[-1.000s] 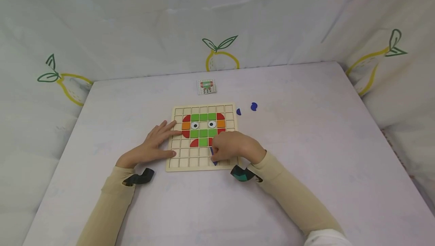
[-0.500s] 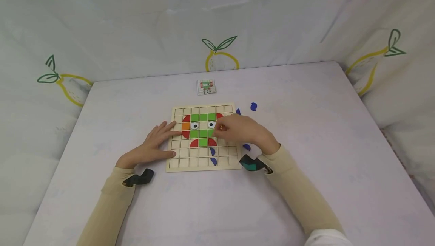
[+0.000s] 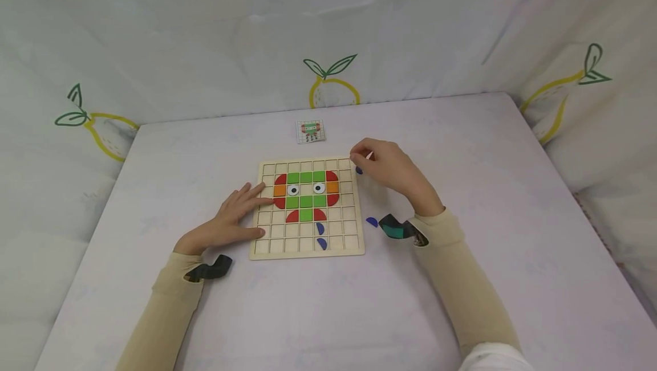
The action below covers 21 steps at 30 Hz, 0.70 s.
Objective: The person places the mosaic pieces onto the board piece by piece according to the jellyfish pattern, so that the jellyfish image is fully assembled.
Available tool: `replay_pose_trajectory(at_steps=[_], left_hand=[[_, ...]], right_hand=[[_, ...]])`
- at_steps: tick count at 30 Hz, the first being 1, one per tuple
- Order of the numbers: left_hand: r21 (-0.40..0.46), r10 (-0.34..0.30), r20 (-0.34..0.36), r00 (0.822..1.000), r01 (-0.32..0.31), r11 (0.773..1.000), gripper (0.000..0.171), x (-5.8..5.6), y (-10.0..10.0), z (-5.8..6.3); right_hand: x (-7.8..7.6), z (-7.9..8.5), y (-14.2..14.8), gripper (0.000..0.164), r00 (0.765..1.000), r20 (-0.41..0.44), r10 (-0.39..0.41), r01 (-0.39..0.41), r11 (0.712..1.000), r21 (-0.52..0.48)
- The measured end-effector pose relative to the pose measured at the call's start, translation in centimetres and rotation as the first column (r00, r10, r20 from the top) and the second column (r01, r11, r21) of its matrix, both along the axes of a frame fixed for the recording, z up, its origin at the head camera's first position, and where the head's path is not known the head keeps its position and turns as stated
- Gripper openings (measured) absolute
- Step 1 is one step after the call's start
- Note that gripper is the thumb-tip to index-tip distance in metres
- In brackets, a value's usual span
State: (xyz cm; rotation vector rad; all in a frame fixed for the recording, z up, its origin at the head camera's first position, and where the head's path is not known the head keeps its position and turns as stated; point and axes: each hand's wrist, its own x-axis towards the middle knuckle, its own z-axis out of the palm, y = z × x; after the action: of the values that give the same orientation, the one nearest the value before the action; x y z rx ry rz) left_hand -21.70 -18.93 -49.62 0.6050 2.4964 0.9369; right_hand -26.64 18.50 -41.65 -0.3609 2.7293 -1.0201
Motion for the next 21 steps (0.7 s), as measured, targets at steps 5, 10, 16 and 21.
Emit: replay_pose_trajectory(at_steps=[5,10,16,21], left_hand=[[-0.001,0.001,-0.002,1.0,-0.001,1.0,0.068,0.0,-0.1,0.0],[0.002,0.0,-0.004,1.0,0.0,1.0,0.068,0.1,-0.1,0.0],[0.014,-0.005,-0.014,1.0,0.005,1.0,0.067,0.1,-0.1,0.0],[0.01,-0.009,-0.02,1.0,0.009,1.0,0.067,0.0,-0.1,-0.1]], right_hand=[[-0.9,-0.8,0.9,0.037,0.998,0.014,-0.06,0.06,0.998,0.018],[-1.5,-1.6,1.8,0.041,0.992,0.065,-0.108,0.102,0.991,0.085],[-2.1,-2.5,2.4,0.045,0.984,0.047,-0.174,0.16,0.963,0.215],[-2.2,-3.0,2.6,0.045,0.979,0.012,-0.204,0.192,0.939,0.286]])
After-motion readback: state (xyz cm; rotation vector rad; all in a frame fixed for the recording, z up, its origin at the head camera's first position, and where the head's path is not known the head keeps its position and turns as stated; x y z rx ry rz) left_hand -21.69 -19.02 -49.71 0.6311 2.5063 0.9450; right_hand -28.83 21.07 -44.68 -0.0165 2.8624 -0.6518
